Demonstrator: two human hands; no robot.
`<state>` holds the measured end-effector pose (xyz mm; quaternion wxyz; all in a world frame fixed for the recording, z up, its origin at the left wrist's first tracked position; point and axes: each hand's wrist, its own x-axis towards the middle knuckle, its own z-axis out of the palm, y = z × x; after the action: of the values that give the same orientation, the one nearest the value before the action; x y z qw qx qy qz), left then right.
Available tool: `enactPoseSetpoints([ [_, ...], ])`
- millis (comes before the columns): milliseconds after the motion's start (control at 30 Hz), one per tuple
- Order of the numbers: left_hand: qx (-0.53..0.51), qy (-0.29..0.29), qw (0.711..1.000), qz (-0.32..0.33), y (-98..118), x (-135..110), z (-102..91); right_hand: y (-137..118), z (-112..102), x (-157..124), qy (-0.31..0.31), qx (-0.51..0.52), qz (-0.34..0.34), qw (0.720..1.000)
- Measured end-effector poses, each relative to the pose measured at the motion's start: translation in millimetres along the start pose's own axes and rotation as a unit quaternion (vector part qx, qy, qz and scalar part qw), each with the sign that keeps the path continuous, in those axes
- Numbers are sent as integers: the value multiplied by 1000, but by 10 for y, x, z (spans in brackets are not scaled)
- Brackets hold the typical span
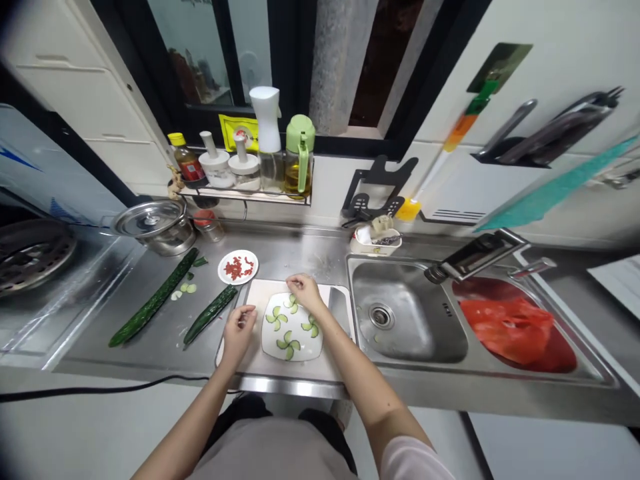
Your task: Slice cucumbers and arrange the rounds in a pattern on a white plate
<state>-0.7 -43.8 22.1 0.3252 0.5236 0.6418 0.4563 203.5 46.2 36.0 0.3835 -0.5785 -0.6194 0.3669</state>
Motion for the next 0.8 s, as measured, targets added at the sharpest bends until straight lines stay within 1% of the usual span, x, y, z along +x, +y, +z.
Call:
enactPoseSetpoints([
  [67,16,-17,1000,13,-4,-15,54,111,-111,-175,-12,-100,-30,994],
  [133,38,-39,998,30,1,-15,124,175,-154,-317,-30,-178,-47,982],
  [200,60,-59,995,47,18,5,199,201,-144,-411,-50,-235,-54,969],
  [300,90,-76,991,67,56,56,290,204,-99,-470,-74,-291,-60,952],
  [433,121,-87,986,78,77,97,334,207,-82,-472,-91,-330,-73,937],
  [600,145,-97,981,83,29,86,337,226,-87,-458,-116,-358,-92,922],
  [800,173,-102,975,89,-11,83,355,258,-77,-460,-126,-375,-103,913],
])
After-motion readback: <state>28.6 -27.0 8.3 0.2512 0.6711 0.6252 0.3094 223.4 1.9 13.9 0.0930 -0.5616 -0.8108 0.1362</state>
